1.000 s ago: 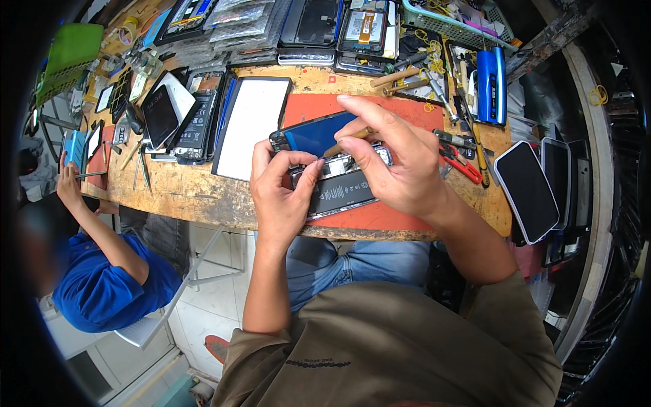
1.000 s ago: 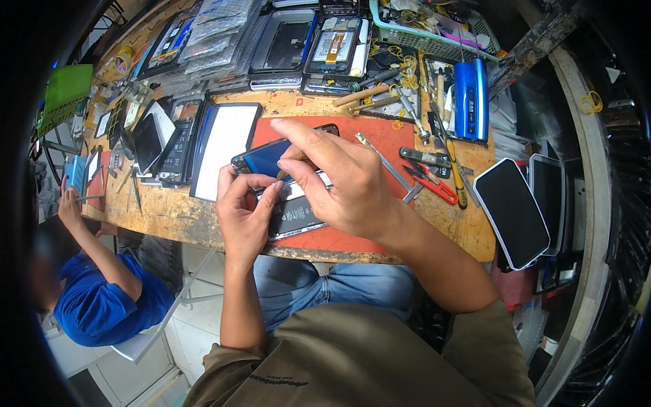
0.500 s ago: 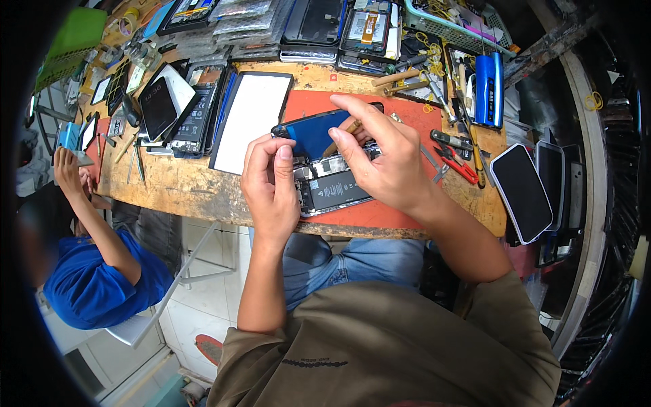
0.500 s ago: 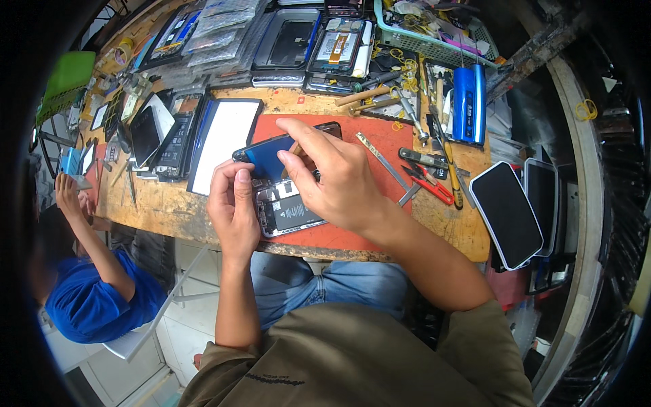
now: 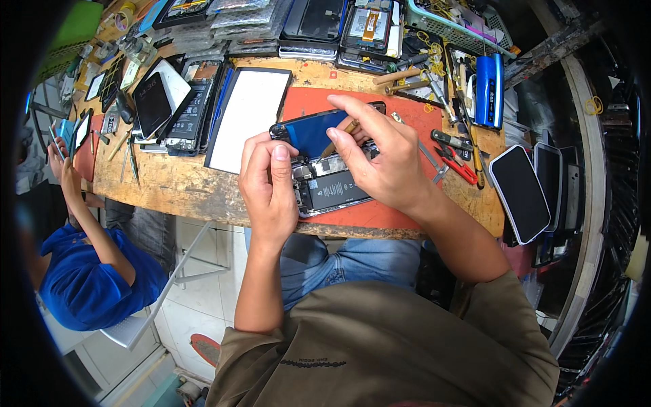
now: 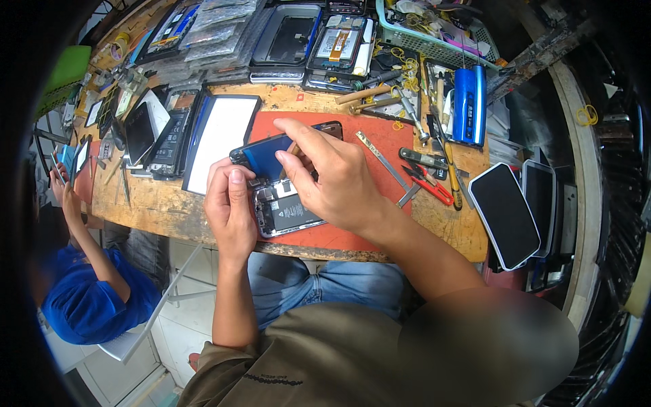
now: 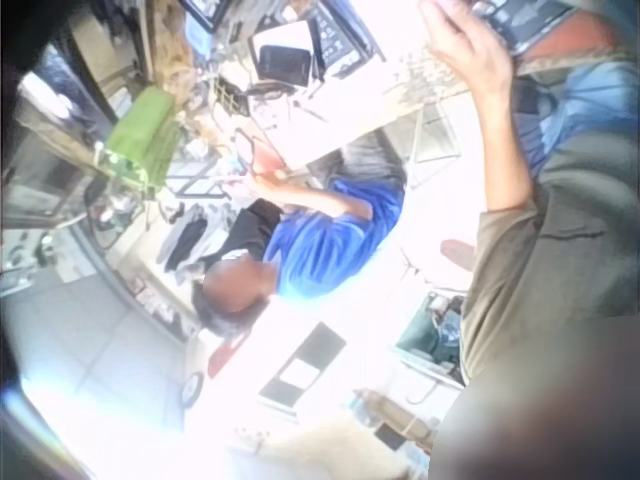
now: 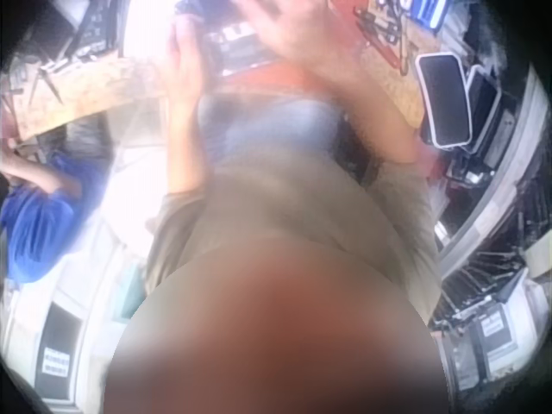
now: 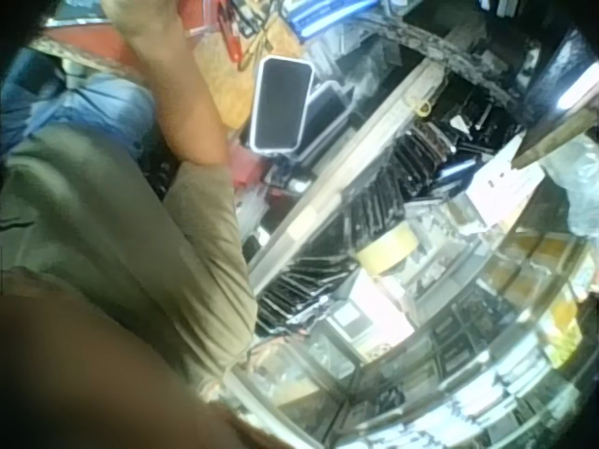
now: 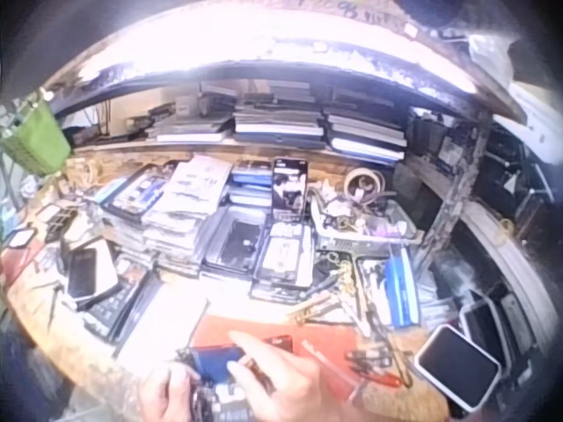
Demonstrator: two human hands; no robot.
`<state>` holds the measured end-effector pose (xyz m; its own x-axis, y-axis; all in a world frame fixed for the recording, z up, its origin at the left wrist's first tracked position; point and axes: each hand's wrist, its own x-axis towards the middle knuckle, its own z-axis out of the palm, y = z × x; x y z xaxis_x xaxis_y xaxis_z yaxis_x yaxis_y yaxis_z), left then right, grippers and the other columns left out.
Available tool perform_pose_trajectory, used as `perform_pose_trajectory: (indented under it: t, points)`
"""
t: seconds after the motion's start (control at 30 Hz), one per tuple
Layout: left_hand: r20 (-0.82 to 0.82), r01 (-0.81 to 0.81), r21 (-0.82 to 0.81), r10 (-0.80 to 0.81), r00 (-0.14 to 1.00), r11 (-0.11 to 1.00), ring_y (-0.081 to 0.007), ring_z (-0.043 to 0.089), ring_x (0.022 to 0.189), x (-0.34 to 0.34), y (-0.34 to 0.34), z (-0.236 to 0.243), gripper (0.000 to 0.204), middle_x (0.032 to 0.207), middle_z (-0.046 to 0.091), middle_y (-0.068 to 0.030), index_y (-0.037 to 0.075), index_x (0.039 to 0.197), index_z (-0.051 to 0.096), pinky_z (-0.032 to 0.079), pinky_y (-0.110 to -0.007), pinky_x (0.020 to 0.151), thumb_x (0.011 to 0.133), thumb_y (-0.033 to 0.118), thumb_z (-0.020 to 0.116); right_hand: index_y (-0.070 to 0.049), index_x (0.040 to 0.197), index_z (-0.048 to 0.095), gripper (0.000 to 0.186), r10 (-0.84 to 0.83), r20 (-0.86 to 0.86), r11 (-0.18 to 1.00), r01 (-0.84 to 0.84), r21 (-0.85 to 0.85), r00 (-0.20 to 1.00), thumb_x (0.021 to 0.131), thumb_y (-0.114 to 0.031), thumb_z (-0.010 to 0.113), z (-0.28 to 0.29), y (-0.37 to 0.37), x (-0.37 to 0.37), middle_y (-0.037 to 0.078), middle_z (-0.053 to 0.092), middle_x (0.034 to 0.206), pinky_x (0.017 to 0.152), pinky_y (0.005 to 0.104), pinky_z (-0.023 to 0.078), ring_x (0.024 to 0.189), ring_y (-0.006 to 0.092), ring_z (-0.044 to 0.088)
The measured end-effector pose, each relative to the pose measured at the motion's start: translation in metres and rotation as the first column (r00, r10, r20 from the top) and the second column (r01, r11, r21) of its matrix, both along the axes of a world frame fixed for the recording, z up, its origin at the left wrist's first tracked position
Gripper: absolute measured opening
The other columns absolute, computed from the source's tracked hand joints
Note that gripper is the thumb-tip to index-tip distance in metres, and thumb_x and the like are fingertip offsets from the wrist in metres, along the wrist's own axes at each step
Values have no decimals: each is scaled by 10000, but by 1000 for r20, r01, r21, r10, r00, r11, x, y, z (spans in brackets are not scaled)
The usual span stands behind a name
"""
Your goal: The person disassembles a smartphone, removes the back cover, and manipulates internal components using a metal spudger and screwdriver. They reassemble the device, test the screen, and continue working on the phone's internals.
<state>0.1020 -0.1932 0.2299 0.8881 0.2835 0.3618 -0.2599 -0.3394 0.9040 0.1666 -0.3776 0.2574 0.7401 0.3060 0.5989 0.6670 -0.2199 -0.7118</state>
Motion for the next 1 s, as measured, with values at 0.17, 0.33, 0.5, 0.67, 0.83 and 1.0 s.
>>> perform_pose_trajectory:
  t: [0.17, 0.33, 0.5, 0.67, 0.83, 1.0]
  points:
    - [4, 8, -18, -8, 1000, 1000, -207, 622, 965, 0, -1, 0, 218, 1095, 631, -133, -13, 1011, 688, 501, -326, 847, 1115, 154, 594, 18, 1367, 646, 471, 16, 6, 999, -16, -33, 1000, 913, 37, 770, 5, 0, 0, 159, 735, 897, 651, 375, 569, 755, 270, 738]
    - [34, -8, 11, 8, 999, 1000, -231, 635, 980, 3, -2, -3, 160, 1095, 636, -138, -12, 1053, 701, 508, -339, 861, 1094, 122, 624, -1, 1443, 625, 539, 242, 80, 963, -229, -144, 967, 918, 82, 713, 17, 2, 6, 147, 752, 991, 760, 372, 598, 876, 261, 751]
    - [-4, -13, 30, 13, 1000, 999, -264, 648, 986, 3, -1, -3, 148, 1089, 648, -154, -21, 1061, 701, 521, -362, 861, 1083, 112, 639, -8, 1427, 630, 524, 183, 150, 900, -105, -423, 972, 913, 58, 709, 28, 5, 7, 174, 716, 976, 810, 419, 574, 890, 321, 724]
    - [-8, -23, 24, 23, 1000, 999, -273, 654, 992, 3, -2, -2, 149, 1096, 652, -160, -27, 1056, 696, 527, -369, 857, 1079, 111, 646, -7, 1394, 654, 513, 226, 184, 923, -149, -355, 957, 894, -25, 766, 32, 8, 9, 145, 701, 937, 760, 428, 546, 829, 316, 692]
    - [14, 1, 36, -2, 1000, 999, -281, 663, 997, 3, 0, -4, 128, 1112, 661, -167, -28, 1049, 695, 530, -374, 854, 1062, 92, 653, -15, 1401, 657, 511, 275, 212, 921, -194, -339, 938, 900, -34, 755, 30, 13, 8, 130, 703, 926, 773, 434, 547, 828, 310, 689]
    - [33, -13, 85, 10, 999, 996, -264, 661, 947, 2, 0, -7, 89, 1112, 650, -166, -24, 1048, 702, 532, -357, 798, 1024, 61, 686, -30, 1424, 648, 512, 251, 204, 920, -167, -355, 946, 920, -43, 733, 27, 18, 4, 123, 698, 920, 778, 432, 560, 816, 305, 691]
